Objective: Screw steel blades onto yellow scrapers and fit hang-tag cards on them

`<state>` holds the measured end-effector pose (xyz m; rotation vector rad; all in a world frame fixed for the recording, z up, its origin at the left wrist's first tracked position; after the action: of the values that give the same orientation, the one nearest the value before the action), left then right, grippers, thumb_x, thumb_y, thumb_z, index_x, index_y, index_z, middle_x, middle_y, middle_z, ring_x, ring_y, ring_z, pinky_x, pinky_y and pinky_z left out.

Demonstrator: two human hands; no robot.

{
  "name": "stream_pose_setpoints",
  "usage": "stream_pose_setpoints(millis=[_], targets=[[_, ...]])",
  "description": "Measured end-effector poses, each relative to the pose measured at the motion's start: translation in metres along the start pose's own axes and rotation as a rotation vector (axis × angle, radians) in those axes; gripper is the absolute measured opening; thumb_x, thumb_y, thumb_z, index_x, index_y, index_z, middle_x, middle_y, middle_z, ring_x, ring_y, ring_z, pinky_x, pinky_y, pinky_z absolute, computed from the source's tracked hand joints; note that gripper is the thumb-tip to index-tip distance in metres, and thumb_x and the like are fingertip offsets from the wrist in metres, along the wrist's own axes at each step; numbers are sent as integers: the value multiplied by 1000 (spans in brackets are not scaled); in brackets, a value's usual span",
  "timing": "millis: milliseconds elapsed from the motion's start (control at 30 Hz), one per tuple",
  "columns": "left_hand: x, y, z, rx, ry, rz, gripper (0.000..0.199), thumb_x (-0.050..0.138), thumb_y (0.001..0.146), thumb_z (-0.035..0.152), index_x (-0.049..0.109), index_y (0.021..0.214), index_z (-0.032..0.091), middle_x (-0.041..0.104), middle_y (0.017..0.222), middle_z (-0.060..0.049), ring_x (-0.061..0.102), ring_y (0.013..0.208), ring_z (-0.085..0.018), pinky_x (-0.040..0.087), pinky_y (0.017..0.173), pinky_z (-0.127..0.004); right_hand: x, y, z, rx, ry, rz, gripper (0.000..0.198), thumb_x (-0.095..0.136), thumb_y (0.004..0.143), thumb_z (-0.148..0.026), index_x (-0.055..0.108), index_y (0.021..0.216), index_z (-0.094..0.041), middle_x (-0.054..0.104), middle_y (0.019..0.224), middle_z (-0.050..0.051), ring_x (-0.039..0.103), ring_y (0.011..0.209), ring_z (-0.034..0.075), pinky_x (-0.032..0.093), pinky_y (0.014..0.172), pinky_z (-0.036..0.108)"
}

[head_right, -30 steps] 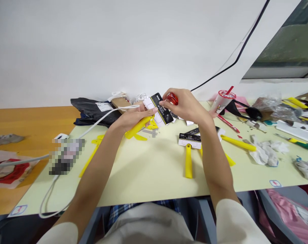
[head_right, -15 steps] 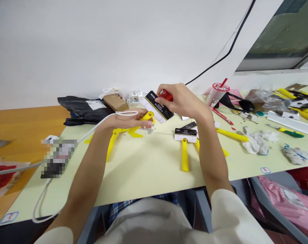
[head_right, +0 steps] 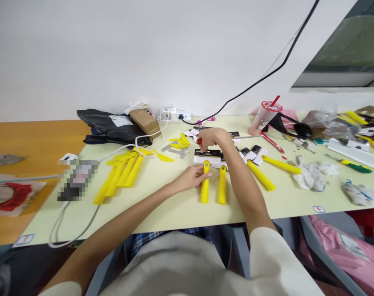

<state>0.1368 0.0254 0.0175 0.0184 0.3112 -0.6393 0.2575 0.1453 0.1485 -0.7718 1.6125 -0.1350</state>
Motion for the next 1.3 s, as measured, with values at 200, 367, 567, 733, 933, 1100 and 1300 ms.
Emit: stream_pose_setpoints(millis=[200, 367, 567, 733, 933, 1100, 1300], targets=[[14, -4, 15, 15, 306, 40, 58, 65, 99, 73, 73, 121, 20, 80, 91, -9, 75, 90, -30, 53, 81, -38, -1, 18, 19, 130, -6, -78, 30, 99, 69, -34, 74, 72, -18, 77, 81, 12, 69, 76, 28, 49, 66, 38], [-39, -44, 14, -35, 425, 250, 47, 63, 102, 70, 77, 118, 27, 82, 113, -7, 74, 92, -26, 54, 87, -37, -18, 0, 30, 130, 73, 123, 23, 92, 83, -38, 76, 80, -21, 82, 94, 16, 73, 85, 37, 49, 67, 43], [-164, -101, -25, -318, 937, 745, 32, 69, 101, 39, 65, 127, 20, 69, 135, -20, 61, 134, -42, 47, 118, -55, -23, -8, 17, 64, 69, 293, 28, 93, 84, -45, 80, 85, -20, 76, 79, 13, 69, 76, 32, 46, 65, 43], [-188, -106, -42, -342, 937, 693, 42, 66, 99, 29, 55, 139, 20, 59, 142, -20, 65, 126, -38, 53, 112, -54, 0, 26, -6, -36, -19, 277, 21, 93, 87, -29, 85, 103, -17, 78, 94, 14, 74, 86, 32, 49, 71, 41], [-185, -97, -36, -126, 660, 703, 37, 69, 92, 22, 65, 129, 23, 65, 136, -14, 69, 114, -31, 60, 99, -46, 33, 67, -39, -199, -146, 351, 41, 86, 95, -31, 80, 131, -14, 78, 125, 20, 76, 106, 35, 50, 79, 37], [-152, -79, -44, -83, 22, 691, 42, 73, 92, 35, 69, 131, 21, 76, 120, -10, 76, 95, -23, 62, 85, -36, 52, 88, -43, -246, -169, 358, 39, 82, 98, -32, 77, 133, -17, 75, 134, 20, 75, 107, 33, 48, 77, 35], [-99, -64, -57, -96, -651, 524, 42, 85, 84, 39, 72, 119, 19, 79, 113, -10, 80, 97, -25, 67, 78, -36, 59, 97, -36, -246, -215, 344, 32, 71, 102, -23, 74, 133, -14, 75, 131, 20, 75, 104, 32, 43, 72, 35]])
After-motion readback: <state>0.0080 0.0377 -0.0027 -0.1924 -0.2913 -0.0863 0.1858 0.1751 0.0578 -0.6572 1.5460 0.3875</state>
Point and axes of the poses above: each hand's wrist, its own y-axis towards the middle knuckle, its own x-axis out of the palm, z = x × y, the point moved 3 cm from there along y, towards the middle knuckle
